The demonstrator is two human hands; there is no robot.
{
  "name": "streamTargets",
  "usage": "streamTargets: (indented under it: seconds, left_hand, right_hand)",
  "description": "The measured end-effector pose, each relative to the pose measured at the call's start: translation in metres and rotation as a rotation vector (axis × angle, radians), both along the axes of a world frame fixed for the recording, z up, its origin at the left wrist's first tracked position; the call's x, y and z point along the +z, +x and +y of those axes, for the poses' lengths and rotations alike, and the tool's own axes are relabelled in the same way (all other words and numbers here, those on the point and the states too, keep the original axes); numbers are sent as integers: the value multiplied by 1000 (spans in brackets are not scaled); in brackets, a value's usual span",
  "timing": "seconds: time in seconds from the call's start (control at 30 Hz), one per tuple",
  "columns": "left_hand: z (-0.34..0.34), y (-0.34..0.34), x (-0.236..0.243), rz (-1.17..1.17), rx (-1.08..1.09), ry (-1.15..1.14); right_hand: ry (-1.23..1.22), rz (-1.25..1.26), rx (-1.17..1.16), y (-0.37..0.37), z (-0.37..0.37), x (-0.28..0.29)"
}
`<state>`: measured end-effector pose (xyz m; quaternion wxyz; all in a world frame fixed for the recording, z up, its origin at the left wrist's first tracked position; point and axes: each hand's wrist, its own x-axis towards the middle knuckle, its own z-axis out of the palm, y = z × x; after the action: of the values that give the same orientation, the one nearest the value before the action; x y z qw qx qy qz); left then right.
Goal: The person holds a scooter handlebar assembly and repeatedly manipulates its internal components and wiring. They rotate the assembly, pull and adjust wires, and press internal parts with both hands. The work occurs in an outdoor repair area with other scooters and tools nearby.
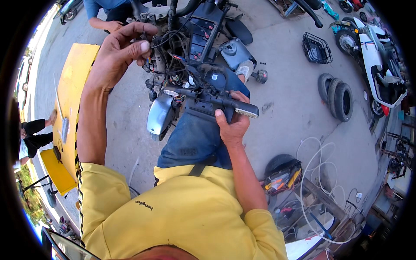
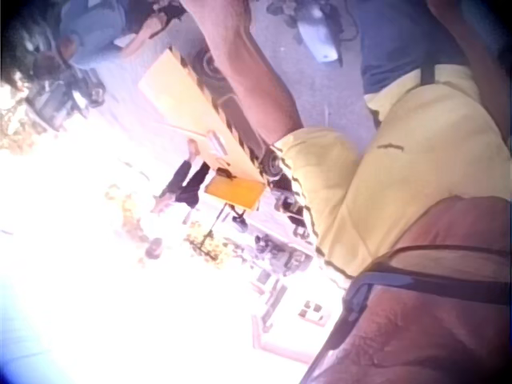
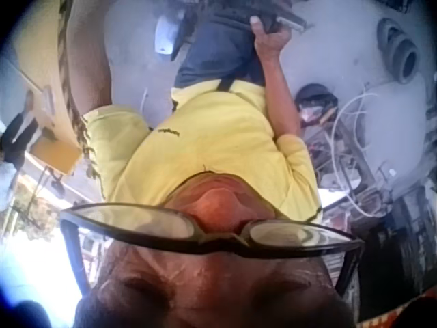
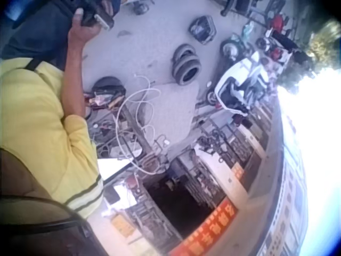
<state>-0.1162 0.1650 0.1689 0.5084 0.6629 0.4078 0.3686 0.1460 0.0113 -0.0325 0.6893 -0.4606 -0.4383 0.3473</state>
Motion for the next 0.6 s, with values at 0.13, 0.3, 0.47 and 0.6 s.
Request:
streamTargets:
  seconds: [0.13, 0.3, 0.47, 0.6]
  left_hand:
    - [-57, 7, -52, -289, 65, -420]
    - [-140, 35, -123, -148, 125, -322]
    - [-178, 64, -151, 299, 258, 250]
    - [-170, 59, -158, 486, 322, 437]
  right_hand:
    - [7, -85, -36, -2, -2, 9]
    - [105, -437, -96, -14, -10, 34]
    - [167, -565, -37, -46, -16, 63]
    - [24, -391, -46, -49, -17, 59]
